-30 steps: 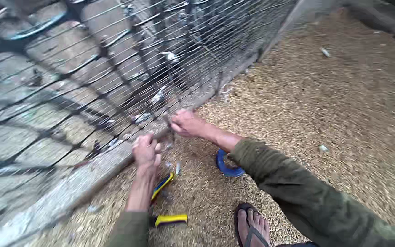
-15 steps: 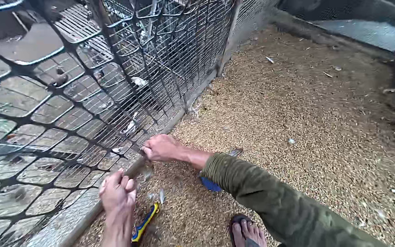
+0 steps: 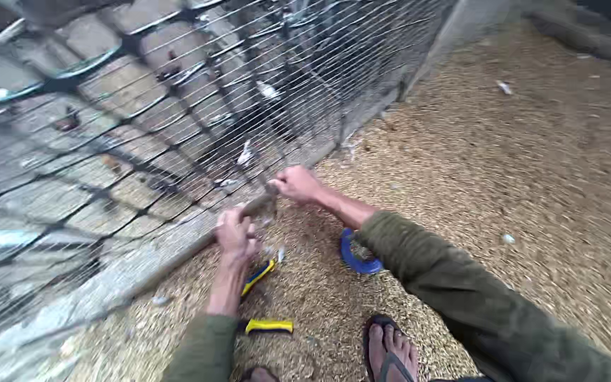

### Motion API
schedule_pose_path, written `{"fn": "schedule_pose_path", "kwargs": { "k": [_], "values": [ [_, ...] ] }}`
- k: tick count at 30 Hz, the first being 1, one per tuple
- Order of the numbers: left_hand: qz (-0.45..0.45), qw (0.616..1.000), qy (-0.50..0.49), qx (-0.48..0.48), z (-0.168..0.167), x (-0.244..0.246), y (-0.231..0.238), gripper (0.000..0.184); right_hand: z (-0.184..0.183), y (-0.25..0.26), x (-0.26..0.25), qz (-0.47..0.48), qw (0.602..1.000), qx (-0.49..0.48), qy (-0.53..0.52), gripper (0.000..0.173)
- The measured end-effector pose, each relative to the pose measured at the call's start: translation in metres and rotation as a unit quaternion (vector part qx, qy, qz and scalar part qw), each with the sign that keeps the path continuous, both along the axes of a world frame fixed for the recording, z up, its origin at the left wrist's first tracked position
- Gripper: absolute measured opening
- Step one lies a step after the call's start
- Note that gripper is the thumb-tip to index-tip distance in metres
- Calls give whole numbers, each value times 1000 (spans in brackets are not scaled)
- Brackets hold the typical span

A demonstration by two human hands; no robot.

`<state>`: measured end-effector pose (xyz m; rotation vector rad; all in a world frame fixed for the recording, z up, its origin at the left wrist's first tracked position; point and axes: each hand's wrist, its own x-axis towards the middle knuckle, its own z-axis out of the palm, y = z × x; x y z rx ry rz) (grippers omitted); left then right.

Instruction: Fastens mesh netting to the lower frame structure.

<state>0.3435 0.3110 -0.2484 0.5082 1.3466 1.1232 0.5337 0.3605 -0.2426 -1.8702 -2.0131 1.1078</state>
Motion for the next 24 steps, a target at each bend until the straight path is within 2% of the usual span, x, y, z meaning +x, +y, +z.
{"fn": "schedule_pose_path", "kwargs": {
  "k": [6,10,14,16,19,20,22,24],
  "values": [
    [27,999,-30,3,-7,-1,-3,26,-8,4,4,12,1000,11,-8,43],
    [-5,999,-44,-15,-16,-7,-8,26,-10,3,4,1,1000,5,22,42],
    [-85,989,-103,-67,-19,-7,-36,49,-17,-14,22,-86,985,-1,148,32],
    [-116,979,-148,-83,-17,-3,-52,51,-17,-29,30,-162,972,24,168,36],
    [-163,964,-178,-114,-15,9,-65,50,-16,-51,28,-219,962,51,154,24],
    [-183,958,-181,-122,-15,13,-68,50,-15,-56,22,-211,964,27,162,26],
    [-223,947,-188,-137,-16,22,-76,49,-14,-61,6,-174,953,-97,229,35],
    [-251,936,-193,-154,-18,30,-83,48,-12,-60,-11,-183,896,-199,353,42]
  ]
}}
